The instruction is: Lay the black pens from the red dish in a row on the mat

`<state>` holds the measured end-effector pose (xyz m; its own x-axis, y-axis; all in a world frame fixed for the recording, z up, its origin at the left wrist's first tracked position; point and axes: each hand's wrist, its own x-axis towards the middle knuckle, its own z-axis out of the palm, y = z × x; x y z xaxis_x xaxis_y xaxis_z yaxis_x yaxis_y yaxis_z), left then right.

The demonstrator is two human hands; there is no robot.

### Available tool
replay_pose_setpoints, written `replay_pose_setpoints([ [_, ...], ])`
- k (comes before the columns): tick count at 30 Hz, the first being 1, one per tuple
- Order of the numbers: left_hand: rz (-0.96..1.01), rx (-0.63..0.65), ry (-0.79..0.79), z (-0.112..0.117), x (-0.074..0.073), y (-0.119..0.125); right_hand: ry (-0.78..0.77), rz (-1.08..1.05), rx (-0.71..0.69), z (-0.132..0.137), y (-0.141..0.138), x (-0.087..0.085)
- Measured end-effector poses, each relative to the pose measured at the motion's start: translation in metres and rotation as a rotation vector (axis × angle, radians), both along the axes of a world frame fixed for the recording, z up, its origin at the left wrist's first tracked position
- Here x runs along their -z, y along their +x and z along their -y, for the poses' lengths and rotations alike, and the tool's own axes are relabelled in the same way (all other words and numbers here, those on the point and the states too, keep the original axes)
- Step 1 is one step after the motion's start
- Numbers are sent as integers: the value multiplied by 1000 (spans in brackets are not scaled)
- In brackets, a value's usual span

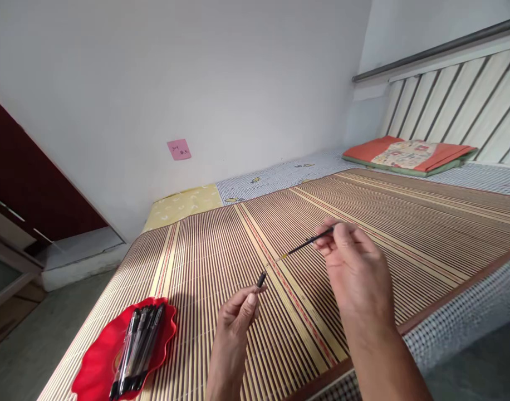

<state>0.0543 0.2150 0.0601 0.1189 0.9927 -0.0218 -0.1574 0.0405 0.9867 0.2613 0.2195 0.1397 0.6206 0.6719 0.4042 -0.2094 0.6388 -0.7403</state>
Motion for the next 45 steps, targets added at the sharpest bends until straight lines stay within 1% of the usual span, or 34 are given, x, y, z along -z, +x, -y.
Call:
replay_pose_setpoints([
  [2, 10, -18, 2, -1, 3, -2, 23, 7, 42, 6, -2, -6],
  [5, 4, -30, 31, -2, 3, -3, 21, 37, 36, 11, -5, -8],
  [10, -36, -37, 41, 1, -4, -2, -12, 90, -29, 11, -7, -4],
  [17, -58, -35, 63, 4, -9, -2, -52, 175, -48, 8, -6, 2],
  [22, -104, -84, 145, 2, -10, -5, -61, 216, -48, 10, -3, 2],
  [24, -125, -98, 193, 3, -13, -4, -69, 240, -97, 11, -3, 1],
  [27, -127, -77, 216, 6, -20, -1, -121, 335, -233, 12, -7, -2],
  [29, -87, -47, 174, 11, -25, 4, -158, 451, -336, 12, -11, -5],
  [32, 17, 32, 89, 17, -29, 9, -197, 603, -485, 9, -16, -5],
  [34, 72, 79, 48, 19, -30, 11, -231, 609, -492, 6, -16, -3],
  [37, 104, 103, 19, 20, -32, 12, -266, 564, -423, 4, -15, -1],
  [38, 105, 104, 14, 21, -33, 13, -271, 564, -427, 4, -14, -1],
  [42, 110, 134, 9, 23, -38, 15, -278, 578, -541, 5, -16, -3],
  [45, 104, 142, 15, 24, -40, 16, -258, 509, -603, 3, -19, 0],
])
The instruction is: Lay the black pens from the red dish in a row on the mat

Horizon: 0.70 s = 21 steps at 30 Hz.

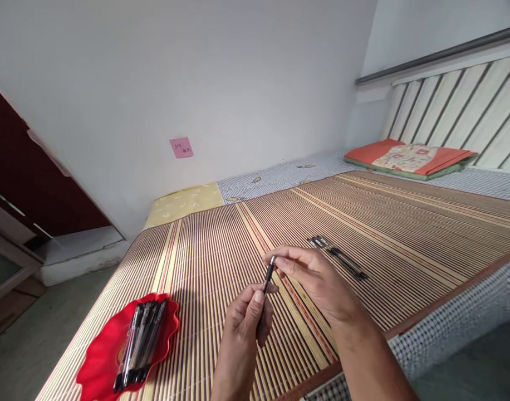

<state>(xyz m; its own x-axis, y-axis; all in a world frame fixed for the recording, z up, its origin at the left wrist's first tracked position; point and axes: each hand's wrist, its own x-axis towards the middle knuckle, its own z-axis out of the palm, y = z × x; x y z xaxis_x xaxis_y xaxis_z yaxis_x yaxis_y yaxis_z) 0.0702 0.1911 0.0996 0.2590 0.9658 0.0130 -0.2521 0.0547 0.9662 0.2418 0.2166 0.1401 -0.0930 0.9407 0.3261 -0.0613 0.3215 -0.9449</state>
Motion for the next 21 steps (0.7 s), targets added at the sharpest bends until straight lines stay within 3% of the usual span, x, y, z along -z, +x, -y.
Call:
replay_pose_setpoints([
  [12, -13, -54, -9, -6, 6, 0, -75, -192, -6, -7, -5, 8],
  [21, -27, -59, -49, -4, 9, 4, -33, -207, -52, -10, 0, 10],
])
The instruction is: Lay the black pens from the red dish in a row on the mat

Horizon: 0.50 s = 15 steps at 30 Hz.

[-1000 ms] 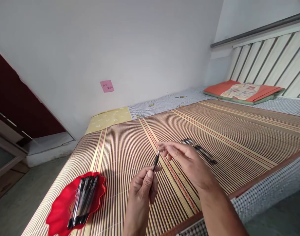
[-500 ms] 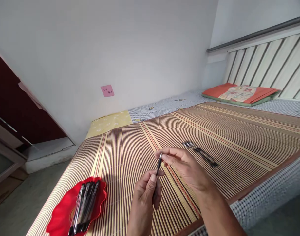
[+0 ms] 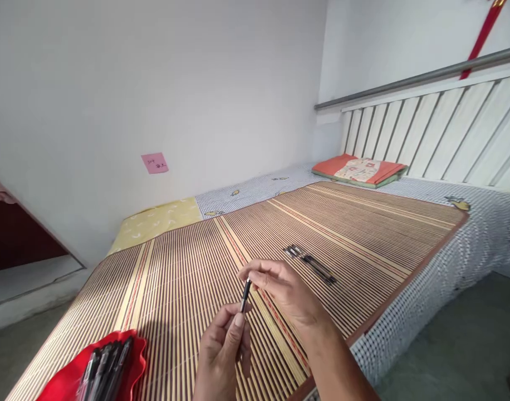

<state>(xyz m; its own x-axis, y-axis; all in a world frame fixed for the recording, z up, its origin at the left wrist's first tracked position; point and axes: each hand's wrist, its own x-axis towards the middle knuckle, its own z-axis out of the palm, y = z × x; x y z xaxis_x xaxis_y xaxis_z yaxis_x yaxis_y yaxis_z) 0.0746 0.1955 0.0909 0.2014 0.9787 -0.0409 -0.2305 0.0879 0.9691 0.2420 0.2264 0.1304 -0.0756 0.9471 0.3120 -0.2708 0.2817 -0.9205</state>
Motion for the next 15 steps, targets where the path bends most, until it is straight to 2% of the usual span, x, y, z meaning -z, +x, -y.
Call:
replay_pose_setpoints([
  [4, -13, -4, 23, -1, 1, 2, -67, -16, 20, -3, 1, 2],
  [10, 21, -8, 2, -3, 0, 4, -13, 17, -22, -2, 5, 2],
  [15, 49, -26, 5, 2, -4, 7, -49, -44, -37, -4, 3, 5],
])
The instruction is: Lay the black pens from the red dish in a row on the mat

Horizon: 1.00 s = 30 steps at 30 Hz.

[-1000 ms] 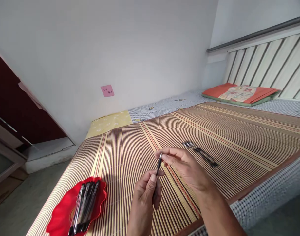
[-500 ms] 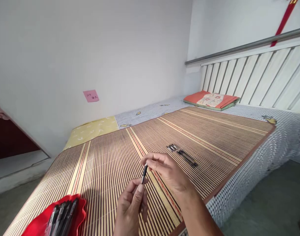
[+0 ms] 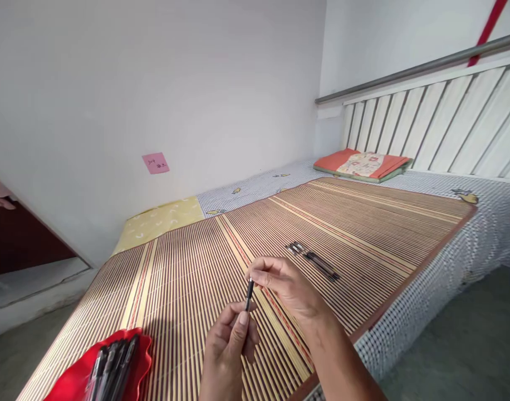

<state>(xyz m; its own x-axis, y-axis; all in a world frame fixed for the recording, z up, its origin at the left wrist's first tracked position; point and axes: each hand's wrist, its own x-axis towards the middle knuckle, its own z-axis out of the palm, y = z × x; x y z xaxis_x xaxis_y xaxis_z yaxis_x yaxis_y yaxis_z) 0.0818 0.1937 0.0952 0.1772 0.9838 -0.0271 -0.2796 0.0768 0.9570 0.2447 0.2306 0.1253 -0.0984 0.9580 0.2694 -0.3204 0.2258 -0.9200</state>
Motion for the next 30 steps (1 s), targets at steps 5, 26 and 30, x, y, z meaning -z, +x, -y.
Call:
replay_pose_setpoints([
  [5, -21, 1, -2, -1, 0, -2, 2, 17, 25, -1, -1, -2],
  [26, -811, -532, 297, 0, 6, -1, 1, 197, 184, -15, -31, 16],
  [30, -545, -367, 158, -5, 7, -5, -45, 593, 437, -36, -3, 34],
])
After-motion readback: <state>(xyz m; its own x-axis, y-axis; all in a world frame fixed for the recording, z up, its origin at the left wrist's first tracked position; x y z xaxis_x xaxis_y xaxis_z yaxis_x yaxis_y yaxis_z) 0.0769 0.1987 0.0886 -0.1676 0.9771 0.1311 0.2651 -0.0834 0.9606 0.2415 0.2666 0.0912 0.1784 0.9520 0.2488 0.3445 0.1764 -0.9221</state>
